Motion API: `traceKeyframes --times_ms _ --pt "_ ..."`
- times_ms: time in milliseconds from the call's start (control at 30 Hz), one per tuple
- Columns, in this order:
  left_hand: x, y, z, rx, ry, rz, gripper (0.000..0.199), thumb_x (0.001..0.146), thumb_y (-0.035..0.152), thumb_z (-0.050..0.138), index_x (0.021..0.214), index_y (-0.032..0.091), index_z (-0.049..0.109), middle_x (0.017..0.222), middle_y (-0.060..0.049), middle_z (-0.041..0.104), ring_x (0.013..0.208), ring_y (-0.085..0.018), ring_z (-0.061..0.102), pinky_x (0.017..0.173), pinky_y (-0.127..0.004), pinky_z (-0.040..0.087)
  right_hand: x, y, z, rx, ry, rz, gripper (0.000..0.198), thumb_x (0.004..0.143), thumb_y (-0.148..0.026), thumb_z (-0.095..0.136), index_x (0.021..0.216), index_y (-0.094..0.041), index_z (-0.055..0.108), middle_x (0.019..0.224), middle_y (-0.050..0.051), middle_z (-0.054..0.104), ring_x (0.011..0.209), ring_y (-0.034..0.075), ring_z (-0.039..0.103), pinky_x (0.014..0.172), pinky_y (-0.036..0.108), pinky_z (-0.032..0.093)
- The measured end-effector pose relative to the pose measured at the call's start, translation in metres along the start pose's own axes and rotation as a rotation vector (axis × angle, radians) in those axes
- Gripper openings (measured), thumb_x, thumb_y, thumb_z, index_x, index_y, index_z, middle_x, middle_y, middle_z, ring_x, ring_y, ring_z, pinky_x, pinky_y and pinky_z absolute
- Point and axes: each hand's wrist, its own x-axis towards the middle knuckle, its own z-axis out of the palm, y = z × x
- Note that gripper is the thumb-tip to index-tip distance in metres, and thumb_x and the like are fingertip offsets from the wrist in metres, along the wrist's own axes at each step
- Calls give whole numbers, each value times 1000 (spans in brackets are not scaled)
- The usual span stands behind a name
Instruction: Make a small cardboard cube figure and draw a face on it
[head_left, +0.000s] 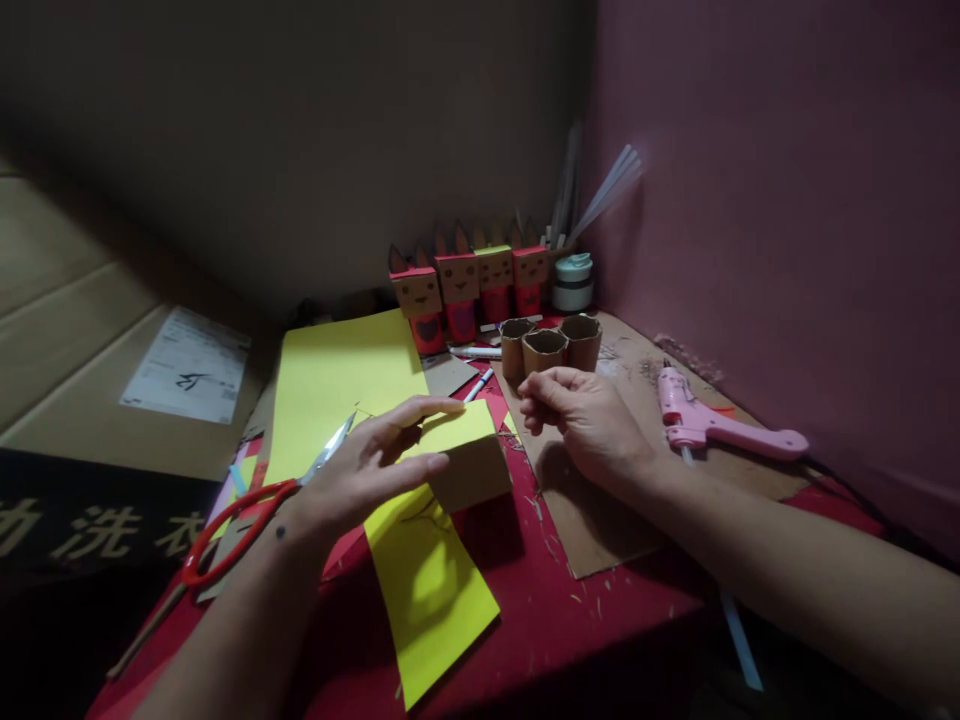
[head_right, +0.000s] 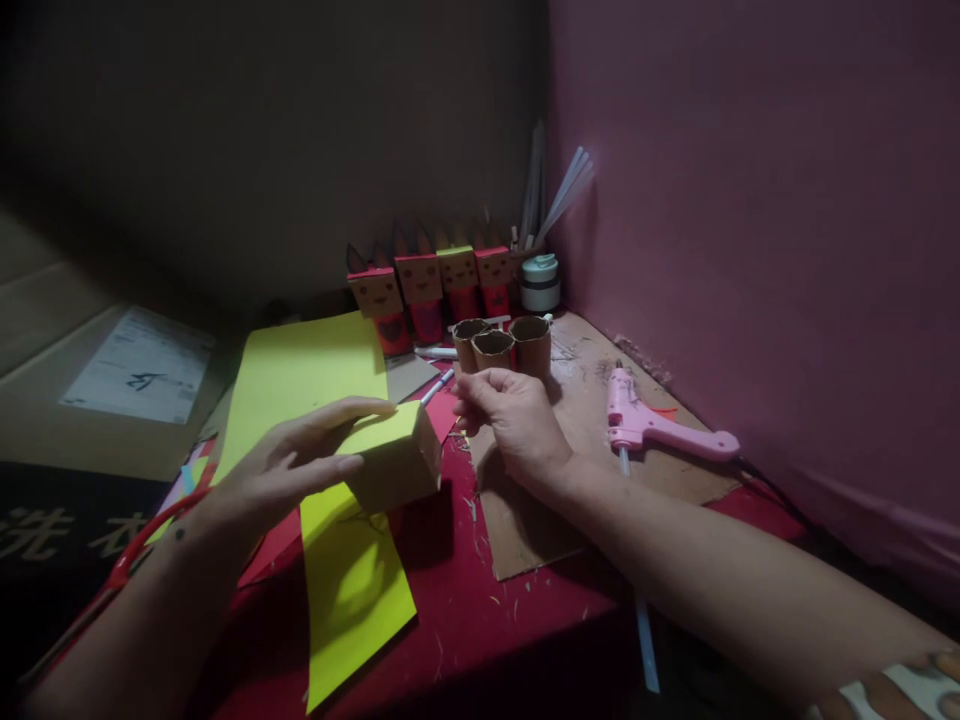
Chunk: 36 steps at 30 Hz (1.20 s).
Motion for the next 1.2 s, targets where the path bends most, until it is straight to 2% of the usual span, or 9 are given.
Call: traceKeyframes --times_ms 100,167,267,367,467,633,833,1033,1200 --pt "0 2 12 63 -53 55 48 79 42 78 124 28 70 125 -7 71 115 -33 64 91 -38 53 0 -2 -2 -11 -14 -21 35 81 -52 73 69 -19 66 60 0 61 55 13 53 56 30 42" --pt "0 0 19 73 -73 64 54 79 42 78 130 29 65 129 -7 69 119 -33 62 96 -40 52 -1 -3 -2 -108 -30 -53 44 85 -57 68 62 -20 62 57 0 58 54 13 50 57 30 41" --pt "1 -3 25 96 -77 70 56 79 42 78 131 29 63 130 -8 69 122 -34 61 101 -44 49 -5 -6 0 -195 -84 -76 44 90 -58 60 66 -20 64 66 2 61 63 15 54 66 31 45" --pt "4 -4 26 96 -46 101 49 82 41 76 129 29 66 129 -8 70 119 -34 62 101 -45 48 -9 -12 3 -210 -219 -12 27 80 -45 75 95 -23 70 94 4 68 89 20 62 78 34 50" --pt "6 -3 24 82 -11 138 40 85 39 72 123 29 71 128 -7 70 119 -32 62 103 -43 47 -13 -18 6 -286 -371 70 48 63 -22 87 108 -27 70 110 4 69 107 27 63 88 39 52" --pt "7 -2 24 75 48 140 31 89 42 68 114 27 77 123 -8 73 118 -31 63 100 -40 50 -16 -17 7 -297 -360 149 47 68 -20 83 113 -26 72 96 2 74 98 24 68 89 41 53" --pt "8 -5 34 -54 57 128 45 88 45 69 130 29 69 137 -7 67 126 -33 60 103 -44 50 -14 -11 5 -80 -326 220 55 71 -21 82 125 -25 71 86 0 76 85 19 70 82 37 55" --pt "8 -6 36 -54 65 144 37 89 41 69 125 32 73 130 -6 71 122 -30 61 101 -41 51 -11 -6 4 -48 -317 202 47 69 -22 84 115 -22 76 89 2 77 89 20 70 87 38 55" --pt "8 -5 37 -110 107 137 29 86 36 74 115 34 78 119 -3 74 111 -25 65 92 -35 55 -12 -7 6 -67 -311 202 40 70 -28 84 109 -23 77 83 2 74 83 20 69 78 37 56"
